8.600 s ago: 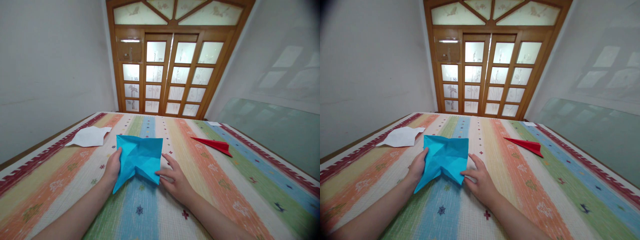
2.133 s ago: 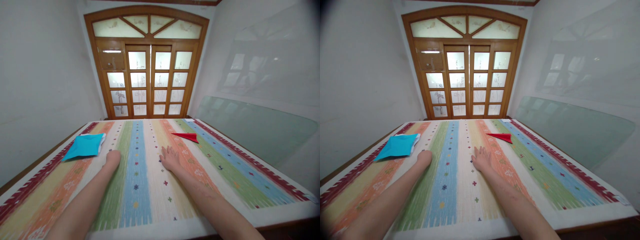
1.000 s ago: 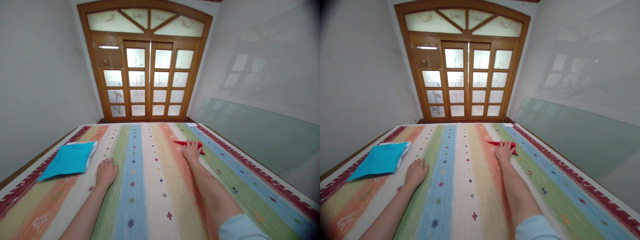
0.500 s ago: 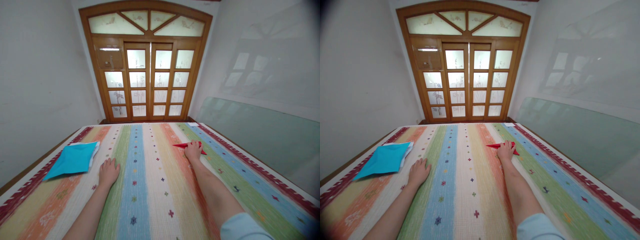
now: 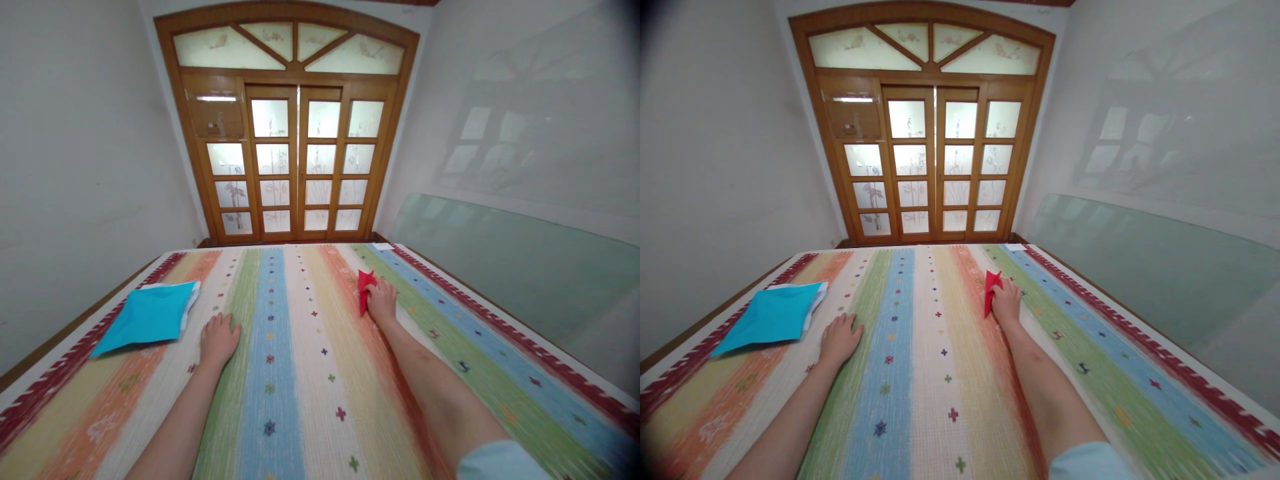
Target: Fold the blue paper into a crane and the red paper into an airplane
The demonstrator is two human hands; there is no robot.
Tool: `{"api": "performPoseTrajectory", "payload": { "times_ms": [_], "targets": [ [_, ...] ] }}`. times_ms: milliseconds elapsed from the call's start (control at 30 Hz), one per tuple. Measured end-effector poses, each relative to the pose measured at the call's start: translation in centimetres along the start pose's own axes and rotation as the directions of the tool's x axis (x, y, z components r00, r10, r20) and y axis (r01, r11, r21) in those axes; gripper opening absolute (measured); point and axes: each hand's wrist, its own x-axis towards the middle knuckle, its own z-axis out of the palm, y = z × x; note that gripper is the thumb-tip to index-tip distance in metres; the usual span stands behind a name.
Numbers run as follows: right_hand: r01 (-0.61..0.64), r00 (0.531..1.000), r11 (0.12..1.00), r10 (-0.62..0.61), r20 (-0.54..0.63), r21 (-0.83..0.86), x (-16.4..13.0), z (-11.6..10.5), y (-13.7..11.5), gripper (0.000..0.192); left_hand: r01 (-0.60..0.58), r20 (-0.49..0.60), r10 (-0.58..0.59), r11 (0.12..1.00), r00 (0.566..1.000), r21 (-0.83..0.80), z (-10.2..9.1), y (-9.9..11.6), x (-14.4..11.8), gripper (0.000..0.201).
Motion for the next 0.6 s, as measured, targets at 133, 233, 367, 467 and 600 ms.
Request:
{"api": "performPoseTrajectory", "payload": {
  "times_ms": [133, 233, 367, 467, 600],
  "targets": [
    [0.008, 1.0, 0.999, -0.008, -0.001, 0.043, -0.7, -0.6, -0.2, 0.036, 0.009, 0.0, -0.009, 1.0, 1.0, -0.003, 0.0, 0.1, 0.0, 0.055],
    [0.016, 1.0, 0.997, -0.016, 0.007, 0.079, -1.4, -1.0, -0.5, 0.036, 0.008, 0.0, -0.008, 1.0, 1.0, -0.005, 0.0, 0.1, 0.0, 0.056],
    [0.015, 0.999, 0.99, -0.019, 0.03, 0.139, -2.4, -1.4, -1.0, 0.037, -0.001, -0.005, 0.001, 1.0, 1.0, -0.009, 0.0, 0.1, 0.0, 0.055],
    [0.014, 0.999, 0.981, -0.024, 0.048, 0.196, -3.3, -1.7, -1.3, 0.037, -0.015, -0.005, 0.015, 1.0, 1.0, -0.018, 0.0, 0.0, 0.0, 0.054],
    [0.023, 0.997, 0.955, -0.042, 0.06, 0.295, -4.8, -2.0, -1.8, 0.037, -0.03, -0.008, 0.029, 0.999, 1.0, -0.032, 0.0, -0.1, 0.0, 0.052]
  ]
}}
